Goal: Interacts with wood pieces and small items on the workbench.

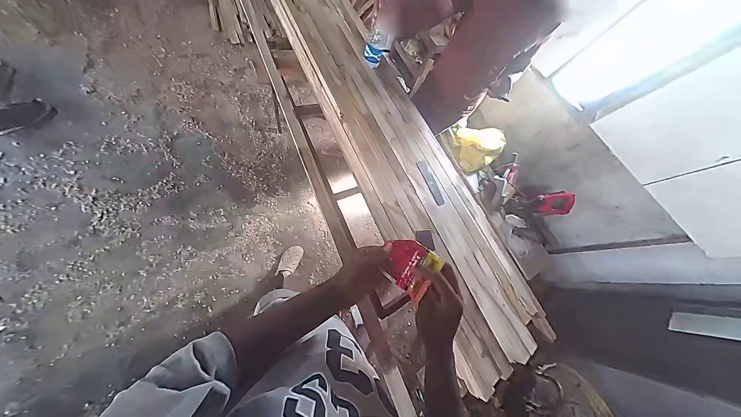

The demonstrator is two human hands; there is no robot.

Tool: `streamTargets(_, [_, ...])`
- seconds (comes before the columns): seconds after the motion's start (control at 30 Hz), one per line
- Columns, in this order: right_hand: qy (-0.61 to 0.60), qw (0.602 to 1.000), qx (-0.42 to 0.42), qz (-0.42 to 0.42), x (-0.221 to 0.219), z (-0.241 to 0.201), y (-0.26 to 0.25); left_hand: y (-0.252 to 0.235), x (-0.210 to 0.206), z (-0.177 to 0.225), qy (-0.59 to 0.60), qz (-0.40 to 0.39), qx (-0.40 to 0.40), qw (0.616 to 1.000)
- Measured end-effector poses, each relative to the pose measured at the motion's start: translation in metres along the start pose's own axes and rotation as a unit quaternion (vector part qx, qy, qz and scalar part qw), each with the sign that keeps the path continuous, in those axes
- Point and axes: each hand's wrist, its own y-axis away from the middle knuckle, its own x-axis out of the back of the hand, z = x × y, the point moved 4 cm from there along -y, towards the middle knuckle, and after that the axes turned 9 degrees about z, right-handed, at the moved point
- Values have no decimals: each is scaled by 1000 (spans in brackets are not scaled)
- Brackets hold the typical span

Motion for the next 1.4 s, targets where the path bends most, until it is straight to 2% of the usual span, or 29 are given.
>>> streamTargets(0.07, [-123,981,-151,7,-1,1,2,-3,-2,-1,43,-14,-10,999])
streamTargets(0.13, [-264,921,-286,36,-10,1,8,-5,-5,2,68,-9,-19,997])
streamTargets(0.2, [-242,920,-307,45,-20,-5,13,-5,-6,4,68,-17,-28,997])
streamTargets(0.37, [-105,940,-296,130,-34,-18,8,-13,-9,-3,66,-70,-32,995])
streamTargets(0.5, [39,976,-178,121,-32,-32,3,-12,-17,5,96,-134,-43,985])
streamTargets(0.57, [69,984,-113,117,-33,-39,2,-13,-19,4,115,-152,-36,981])
streamTargets(0.8, [127,987,-15,95,-41,-41,-3,-25,-16,5,158,-149,-39,975])
streamTargets(0.93, [126,989,-18,80,-35,-43,-6,-29,-15,8,172,-158,-53,971])
streamTargets(1.17, [112,989,-2,92,-40,-44,-9,-38,-11,10,174,-97,-63,978])
streamTargets(1.4, [129,987,0,100,-40,-41,-10,-40,-10,10,173,-102,-74,977])
